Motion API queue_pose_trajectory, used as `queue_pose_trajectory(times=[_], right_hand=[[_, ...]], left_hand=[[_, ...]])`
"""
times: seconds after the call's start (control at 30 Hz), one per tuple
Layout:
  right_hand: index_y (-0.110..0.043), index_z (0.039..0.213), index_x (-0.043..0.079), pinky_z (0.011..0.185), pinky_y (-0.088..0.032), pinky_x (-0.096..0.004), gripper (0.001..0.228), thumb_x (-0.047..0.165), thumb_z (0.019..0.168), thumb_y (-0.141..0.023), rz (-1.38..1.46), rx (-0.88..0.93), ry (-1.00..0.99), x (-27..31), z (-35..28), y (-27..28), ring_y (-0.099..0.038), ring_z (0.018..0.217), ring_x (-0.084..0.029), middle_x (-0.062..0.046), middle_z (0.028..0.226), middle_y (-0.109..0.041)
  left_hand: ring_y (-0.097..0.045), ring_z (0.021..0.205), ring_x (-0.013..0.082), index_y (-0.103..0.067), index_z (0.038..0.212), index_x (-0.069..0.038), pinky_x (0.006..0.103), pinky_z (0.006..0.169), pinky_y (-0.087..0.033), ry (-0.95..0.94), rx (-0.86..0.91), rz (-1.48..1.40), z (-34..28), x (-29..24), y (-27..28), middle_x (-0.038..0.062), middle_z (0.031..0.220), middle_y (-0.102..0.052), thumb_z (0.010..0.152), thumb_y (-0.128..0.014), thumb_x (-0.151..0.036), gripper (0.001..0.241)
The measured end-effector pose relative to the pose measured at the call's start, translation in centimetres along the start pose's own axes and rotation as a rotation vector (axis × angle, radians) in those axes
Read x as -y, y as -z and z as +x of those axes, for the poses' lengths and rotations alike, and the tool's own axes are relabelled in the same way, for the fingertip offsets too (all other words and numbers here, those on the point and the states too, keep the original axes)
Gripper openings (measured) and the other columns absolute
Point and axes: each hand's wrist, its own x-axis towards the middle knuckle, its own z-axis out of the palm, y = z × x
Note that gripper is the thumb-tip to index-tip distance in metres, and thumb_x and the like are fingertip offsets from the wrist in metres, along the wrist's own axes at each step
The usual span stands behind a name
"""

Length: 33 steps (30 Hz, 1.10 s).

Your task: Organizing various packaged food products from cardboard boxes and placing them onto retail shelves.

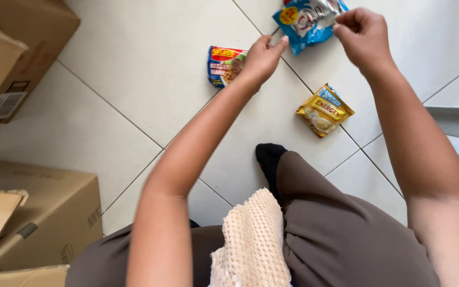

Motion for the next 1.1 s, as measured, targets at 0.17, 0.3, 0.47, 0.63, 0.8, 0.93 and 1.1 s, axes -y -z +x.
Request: queue_pose_trajectory(times=[0.17, 0.3, 0.47, 0.63, 0.8, 0.93, 1.1], right_hand=[[-0.071, 0.113, -0.003, 0.085, -0.056, -0.030, 0.017, 0.007, 0.099, -0.073, -0.051, -0.069, 0.080, -6.5, 3.5, 2.2, -0.070, 0.097, -0.013, -0.005, 0.106, -0.074], [-0.067, 0.114, -0.002, 0.079, -0.053, -0.038, 0.030, 0.028, 0.111, -0.066, -0.149, -0.072, -0.125, -9.6, 5.9, 1.9, -0.065, 0.094, -0.018, -0.007, 0.100, -0.070], [-0.067, 0.110, 0.008, 0.077, -0.056, -0.033, 0.027, 0.033, 0.100, -0.071, 0.166, -0.009, -0.365, -8.4, 6.8, 0.7, -0.069, 0.092, -0.015, -0.002, 0.101, -0.070], [-0.069, 0.112, 0.008, 0.075, -0.051, -0.033, 0.030, 0.035, 0.103, -0.080, 0.565, 0.110, -0.576, -9.2, 5.9, 0.4, -0.060, 0.086, -0.017, -0.004, 0.103, -0.069], [-0.060, 0.118, 0.014, 0.092, -0.063, -0.045, 0.029, 0.033, 0.098, -0.069, 0.929, 0.151, -0.573, -1.6, 2.6, 0.9, -0.073, 0.099, -0.018, -0.002, 0.108, -0.075], [-0.058, 0.118, 0.010, 0.090, -0.063, -0.045, 0.024, 0.024, 0.104, -0.070, 0.974, 0.152, -0.480, -1.8, 2.0, 1.7, -0.074, 0.094, -0.019, -0.007, 0.106, -0.074], [-0.055, 0.123, 0.003, 0.085, -0.062, -0.035, 0.025, 0.000, 0.107, -0.074, 1.036, 0.196, -0.182, 1.5, 1.8, 0.1, -0.073, 0.092, -0.019, -0.013, 0.105, -0.073]], left_hand=[[-0.063, 0.121, 0.0305, -0.047, 0.146, 0.007, 0.0389, 0.100, -0.050, 0.060, -0.177, -0.185, 6.6, 5.7, -6.7, 0.023, 0.133, -0.064, 0.090, -0.067, -0.055, 0.086], [-0.065, 0.117, 0.0308, -0.052, 0.140, 0.006, 0.0399, 0.097, -0.052, 0.110, -0.348, -0.287, 9.1, 6.3, -9.3, 0.023, 0.129, -0.066, 0.091, -0.067, -0.050, 0.076], [-0.071, 0.104, 0.0268, -0.061, 0.127, 0.002, 0.0373, 0.088, -0.055, 0.115, -0.410, -0.247, 8.6, 4.6, -9.6, 0.017, 0.118, -0.073, 0.086, -0.074, -0.040, 0.060], [-0.072, 0.086, 0.0219, -0.065, 0.111, -0.002, 0.0346, 0.078, -0.057, 0.136, -0.518, -0.217, 6.9, 4.0, -7.8, 0.013, 0.097, -0.076, 0.075, -0.087, -0.029, 0.050], [-0.059, 0.066, 0.0120, -0.065, 0.079, -0.004, 0.0298, 0.062, -0.051, -0.068, -0.348, -0.094, 4.5, 3.1, -5.4, 0.005, 0.075, -0.069, 0.083, -0.085, -0.024, 0.029], [-0.055, 0.064, 0.0077, -0.061, 0.081, -0.004, 0.0266, 0.059, -0.048, -0.226, -0.184, -0.045, 1.4, -0.5, -1.4, 0.002, 0.073, -0.066, 0.090, -0.081, -0.020, 0.027], [-0.060, 0.068, 0.0060, -0.055, 0.102, -0.006, 0.0230, 0.057, -0.046, -0.147, 0.063, -0.640, -4.4, -4.4, 4.4, 0.002, 0.082, -0.067, 0.101, -0.066, -0.008, 0.011]])
